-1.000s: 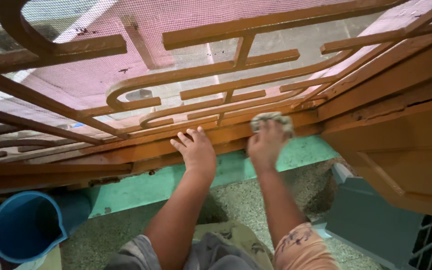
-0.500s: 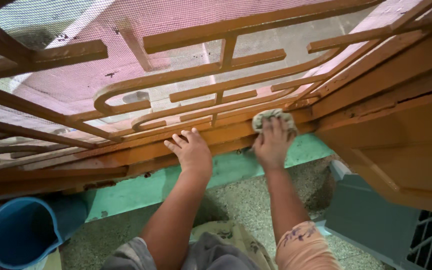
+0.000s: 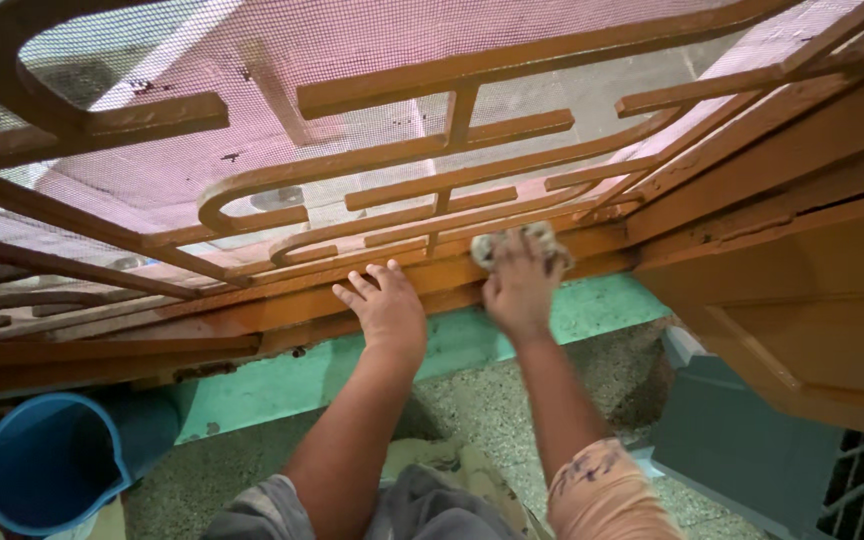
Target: The person cleans the grooves and corners of a window frame by hand using a toothbrush and a bucket of water, followed by wiping the frame with a cloth.
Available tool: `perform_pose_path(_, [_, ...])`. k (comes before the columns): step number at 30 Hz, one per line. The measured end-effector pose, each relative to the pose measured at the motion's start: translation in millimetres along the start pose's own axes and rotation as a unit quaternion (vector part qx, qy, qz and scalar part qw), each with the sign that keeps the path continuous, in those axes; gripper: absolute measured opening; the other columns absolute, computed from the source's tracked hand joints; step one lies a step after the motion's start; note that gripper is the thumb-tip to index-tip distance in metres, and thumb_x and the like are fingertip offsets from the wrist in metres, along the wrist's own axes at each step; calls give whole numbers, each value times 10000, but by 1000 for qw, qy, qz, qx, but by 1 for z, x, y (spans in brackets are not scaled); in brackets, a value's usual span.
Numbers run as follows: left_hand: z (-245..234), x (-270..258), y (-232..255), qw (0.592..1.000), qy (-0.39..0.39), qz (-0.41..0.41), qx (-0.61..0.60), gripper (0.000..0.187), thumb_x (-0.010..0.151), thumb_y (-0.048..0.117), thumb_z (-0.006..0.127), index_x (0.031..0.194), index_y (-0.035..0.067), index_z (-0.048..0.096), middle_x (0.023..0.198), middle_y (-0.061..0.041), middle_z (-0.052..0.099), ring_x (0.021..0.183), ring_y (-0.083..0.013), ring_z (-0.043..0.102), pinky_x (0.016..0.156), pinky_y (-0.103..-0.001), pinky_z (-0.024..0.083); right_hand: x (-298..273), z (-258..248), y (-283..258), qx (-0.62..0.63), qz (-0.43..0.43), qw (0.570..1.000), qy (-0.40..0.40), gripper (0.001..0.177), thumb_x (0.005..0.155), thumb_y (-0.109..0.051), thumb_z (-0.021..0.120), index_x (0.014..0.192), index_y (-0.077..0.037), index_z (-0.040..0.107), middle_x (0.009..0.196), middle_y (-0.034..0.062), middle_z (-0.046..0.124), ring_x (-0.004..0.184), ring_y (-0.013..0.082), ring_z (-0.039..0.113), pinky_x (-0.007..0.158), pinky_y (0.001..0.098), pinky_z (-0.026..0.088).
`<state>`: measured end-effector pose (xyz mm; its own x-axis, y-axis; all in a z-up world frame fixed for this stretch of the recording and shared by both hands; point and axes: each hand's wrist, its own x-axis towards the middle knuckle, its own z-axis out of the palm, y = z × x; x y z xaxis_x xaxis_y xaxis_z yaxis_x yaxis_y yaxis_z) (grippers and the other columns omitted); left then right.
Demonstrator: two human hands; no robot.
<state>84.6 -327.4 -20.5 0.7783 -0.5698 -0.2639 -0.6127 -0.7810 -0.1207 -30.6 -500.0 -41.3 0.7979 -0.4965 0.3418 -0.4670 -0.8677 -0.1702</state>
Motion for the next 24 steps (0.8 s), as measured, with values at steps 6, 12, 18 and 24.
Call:
perform_pose_path(6, [-3, -1, -1, 1000, -10, 3, 7, 661, 953, 190, 502, 1555, -17, 325, 1534, -314, 338, 1397, -613, 308, 1081, -807, 116, 13, 11, 31, -43, 97, 993, 57, 430, 901, -230, 598, 1315, -116, 600, 1496, 124, 506, 1463, 350, 403, 1087, 717, 281])
perform_pose_path(12, [-1, 0, 2, 1000, 27, 1, -10, 607, 964, 192, 481, 1523, -24, 388, 1507, -319, 380, 1380, -625, 334, 1095, -798, 120, 6, 7, -37, 18, 90, 996, -8, 488, 801, -256, 620, 1263, -99, 612, 1409, 142, 522, 1412, 361, 413, 1091, 695, 293])
perform_pose_path(18, [5, -1, 1, 998, 58, 0, 2, 581, 966, 185, 480, 1508, -15, 427, 1471, -304, 444, 1362, -601, 390, 1117, -778, 130, -12, 8, -31, -5, -95, 995, -15, 459, 851, -243, 634, 1305, -172, 622, 1491, 78, 526, 1452, 304, 410, 1122, 711, 277])
perform_pose_path(24, [0, -19, 18, 995, 37, 88, -26, 516, 985, 187, 470, 1461, -11, 479, 1501, -280, 452, 1401, -533, 406, 1171, -697, 211, -8, -8, 39, -43, 105, 992, 62, 517, 904, -230, 610, 1409, -123, 596, 1523, 126, 517, 1451, 350, 409, 1135, 688, 286])
